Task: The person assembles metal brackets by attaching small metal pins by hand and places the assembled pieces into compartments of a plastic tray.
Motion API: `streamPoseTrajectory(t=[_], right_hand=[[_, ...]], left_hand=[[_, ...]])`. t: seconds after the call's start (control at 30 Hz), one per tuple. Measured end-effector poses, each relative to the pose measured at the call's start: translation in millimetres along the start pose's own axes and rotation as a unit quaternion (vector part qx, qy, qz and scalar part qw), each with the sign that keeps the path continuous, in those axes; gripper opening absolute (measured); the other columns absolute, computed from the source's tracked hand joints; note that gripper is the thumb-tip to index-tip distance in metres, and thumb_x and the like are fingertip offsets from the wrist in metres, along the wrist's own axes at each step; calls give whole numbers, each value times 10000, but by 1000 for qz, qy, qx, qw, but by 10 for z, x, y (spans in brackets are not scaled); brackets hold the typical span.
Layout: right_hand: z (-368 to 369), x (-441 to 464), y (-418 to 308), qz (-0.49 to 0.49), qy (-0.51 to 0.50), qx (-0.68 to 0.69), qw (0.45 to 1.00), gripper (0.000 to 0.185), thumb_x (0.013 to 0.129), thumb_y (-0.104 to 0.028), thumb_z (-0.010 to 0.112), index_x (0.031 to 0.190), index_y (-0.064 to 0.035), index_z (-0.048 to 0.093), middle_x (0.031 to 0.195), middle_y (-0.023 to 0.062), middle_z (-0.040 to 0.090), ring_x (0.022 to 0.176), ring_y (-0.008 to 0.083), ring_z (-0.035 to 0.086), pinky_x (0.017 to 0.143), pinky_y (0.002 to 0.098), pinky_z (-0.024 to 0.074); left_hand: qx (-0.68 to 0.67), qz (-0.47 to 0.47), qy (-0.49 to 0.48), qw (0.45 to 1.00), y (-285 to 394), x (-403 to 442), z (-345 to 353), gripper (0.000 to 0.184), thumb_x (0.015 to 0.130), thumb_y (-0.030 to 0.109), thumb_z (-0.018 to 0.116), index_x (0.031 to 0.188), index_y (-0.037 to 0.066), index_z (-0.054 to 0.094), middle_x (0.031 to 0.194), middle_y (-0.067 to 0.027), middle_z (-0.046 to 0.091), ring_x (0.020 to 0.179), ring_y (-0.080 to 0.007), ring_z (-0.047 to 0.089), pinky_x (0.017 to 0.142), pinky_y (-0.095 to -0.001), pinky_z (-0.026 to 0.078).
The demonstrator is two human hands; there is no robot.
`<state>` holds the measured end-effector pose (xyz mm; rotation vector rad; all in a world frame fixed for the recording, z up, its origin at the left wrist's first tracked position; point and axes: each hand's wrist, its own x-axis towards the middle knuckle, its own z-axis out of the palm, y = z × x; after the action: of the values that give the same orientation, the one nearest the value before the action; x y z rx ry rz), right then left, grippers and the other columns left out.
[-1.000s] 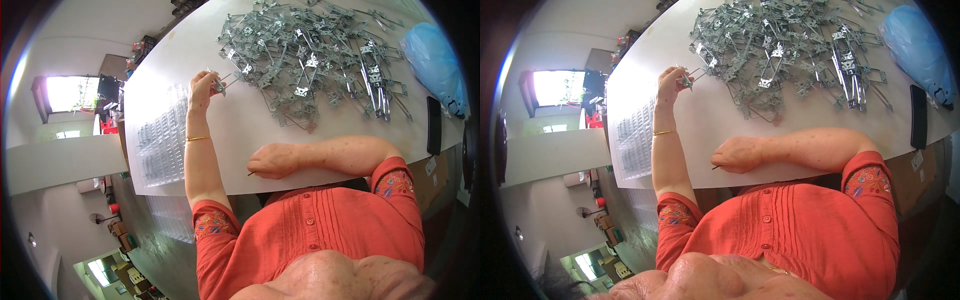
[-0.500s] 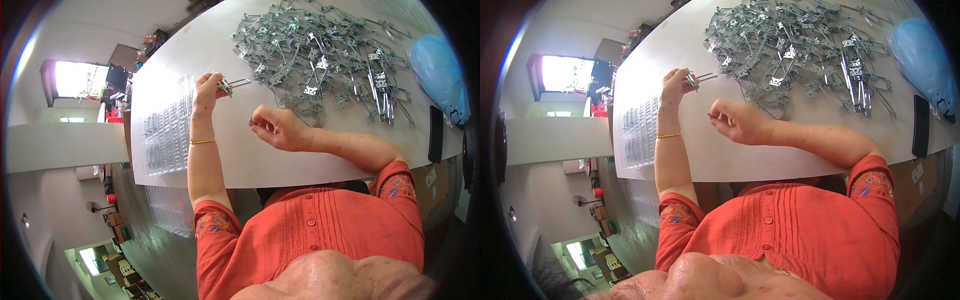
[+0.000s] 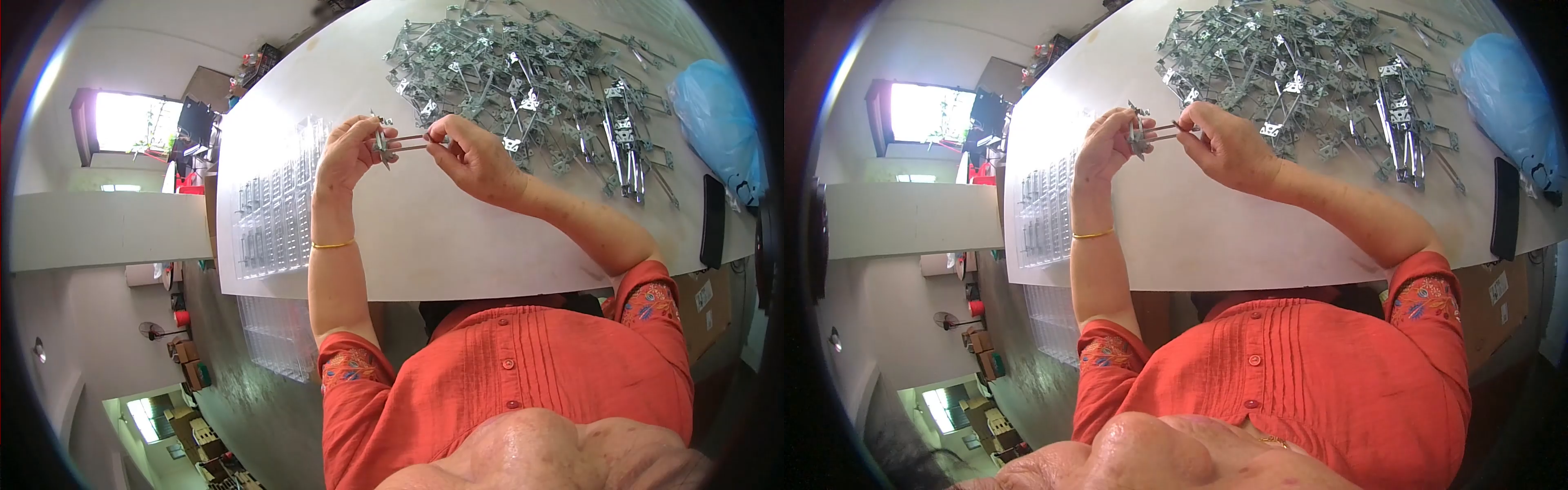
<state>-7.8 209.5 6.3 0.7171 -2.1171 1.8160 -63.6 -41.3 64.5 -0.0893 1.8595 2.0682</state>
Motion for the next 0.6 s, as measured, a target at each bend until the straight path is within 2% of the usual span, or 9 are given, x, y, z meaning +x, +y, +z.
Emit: streamPoseTrajectory(t=[0.07, 0.27, 0.3, 0.4, 0.5, 0.6], right_hand=[[-52, 9, -78, 9, -17, -30, 999, 140, 964, -110, 683, 1059, -61, 592, 928, 110, 653, 705, 247, 682, 633, 366, 550], [-62, 8, -58, -63, -5, -78, 995, 153, 939, -101, 692, 1038, -57, 585, 920, 126, 664, 729, 324, 690, 622, 413, 553], [-66, 16, -49, -83, -1, -86, 993, 151, 940, -99, 690, 1037, -57, 582, 921, 125, 664, 732, 326, 692, 622, 416, 556], [-71, 45, -11, -136, 14, -112, 984, 150, 944, -97, 685, 1036, -56, 574, 923, 124, 662, 737, 329, 697, 618, 419, 564], [-53, 43, 22, -169, 25, -142, 975, 156, 946, -99, 685, 1039, -54, 568, 928, 121, 661, 736, 324, 702, 605, 412, 571], [-59, 31, 9, -186, 26, -173, 967, 157, 945, -98, 686, 1032, -50, 565, 945, 115, 661, 736, 309, 708, 589, 398, 573]], left_hand=[[-1, -1, -2, 1000, 0, -28, 50, 145, 1018, 128, 601, 994, 10, 682, 959, -211, 751, 812, -305, 763, 694, -430, 643], [9, 3, 7, 1000, 31, -66, 160, 143, 1019, 118, 600, 990, -12, 653, 950, -198, 738, 804, -301, 768, 693, -411, 660], [8, 9, 10, 1000, 27, -69, 166, 148, 1017, 119, 605, 988, -22, 639, 942, -195, 731, 794, -293, 767, 686, -403, 664], [10, 9, -21, 1000, 3, -30, 67, 147, 1030, 99, 568, 1000, 1, 675, 972, -198, 752, 847, -328, 774, 770, -446, 667], [13, 18, -5, 1000, -4, -50, 69, 147, 1028, 95, 563, 984, 4, 670, 964, -192, 752, 853, -317, 772, 790, -434, 659], [34, 32, 8, 999, -29, -50, 93, 143, 1024, 93, 563, 968, 10, 665, 959, -182, 753, 829, -267, 762, 800, -399, 641]])
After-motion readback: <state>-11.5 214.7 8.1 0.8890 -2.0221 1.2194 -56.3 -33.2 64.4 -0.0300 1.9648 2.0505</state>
